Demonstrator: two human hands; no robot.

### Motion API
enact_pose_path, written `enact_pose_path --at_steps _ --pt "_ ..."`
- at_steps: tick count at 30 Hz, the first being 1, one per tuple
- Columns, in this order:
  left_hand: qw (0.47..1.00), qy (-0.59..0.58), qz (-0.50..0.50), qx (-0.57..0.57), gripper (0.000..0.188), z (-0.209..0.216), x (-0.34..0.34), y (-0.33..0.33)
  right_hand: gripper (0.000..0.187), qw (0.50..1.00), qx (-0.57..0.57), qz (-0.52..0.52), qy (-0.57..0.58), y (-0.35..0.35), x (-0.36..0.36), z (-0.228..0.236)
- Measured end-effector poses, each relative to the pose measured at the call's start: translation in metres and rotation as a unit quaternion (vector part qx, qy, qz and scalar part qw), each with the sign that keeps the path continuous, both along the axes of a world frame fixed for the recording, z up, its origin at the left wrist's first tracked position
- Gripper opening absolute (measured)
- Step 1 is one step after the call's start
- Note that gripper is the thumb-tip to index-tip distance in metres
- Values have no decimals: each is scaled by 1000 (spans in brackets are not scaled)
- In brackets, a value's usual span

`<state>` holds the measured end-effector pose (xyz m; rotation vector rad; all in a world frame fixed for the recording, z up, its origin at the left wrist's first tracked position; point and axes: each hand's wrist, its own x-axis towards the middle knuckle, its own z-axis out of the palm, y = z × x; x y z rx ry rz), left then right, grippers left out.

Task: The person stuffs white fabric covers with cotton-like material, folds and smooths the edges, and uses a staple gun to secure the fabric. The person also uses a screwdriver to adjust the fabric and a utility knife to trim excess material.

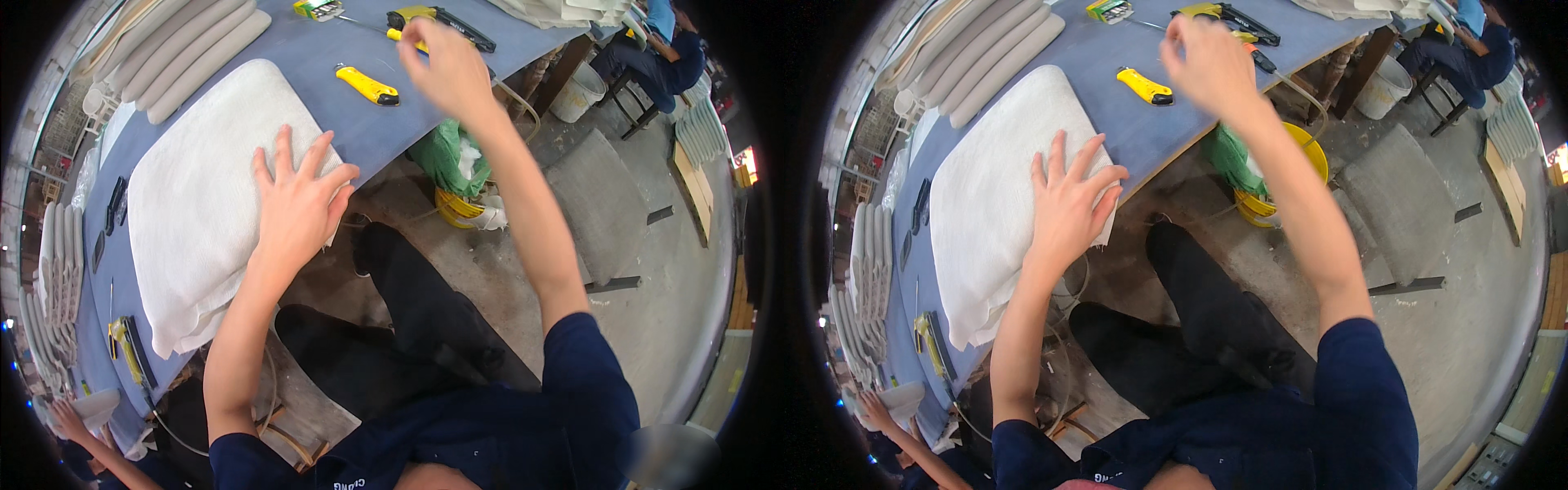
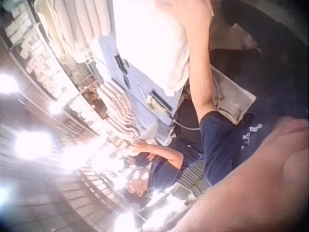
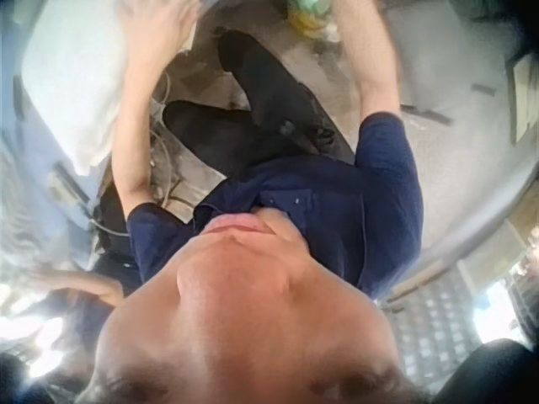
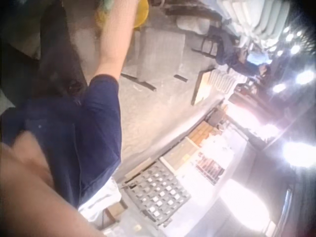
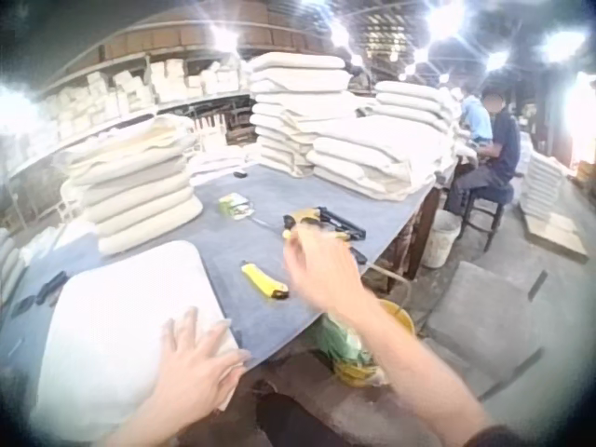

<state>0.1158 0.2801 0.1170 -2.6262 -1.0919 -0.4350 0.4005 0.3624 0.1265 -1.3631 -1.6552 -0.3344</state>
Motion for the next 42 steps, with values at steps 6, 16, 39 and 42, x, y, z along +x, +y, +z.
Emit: enact_pose_path --at_steps 6,16,39,42 --pt "999 12 -27 -21 20 0 2 7 49 951 -246 -178 -54 158 98 -46" --pt "996 48 -30 -65 21 3 -18 11 68 882 -147 102 436 4 50 25" --pt "994 52 -72 -60 41 5 -7 17 50 855 -126 211 457 -207 -117 -115" --pt "995 58 -58 -61 43 10 -9 12 52 946 -110 121 280 -171 -72 -69"
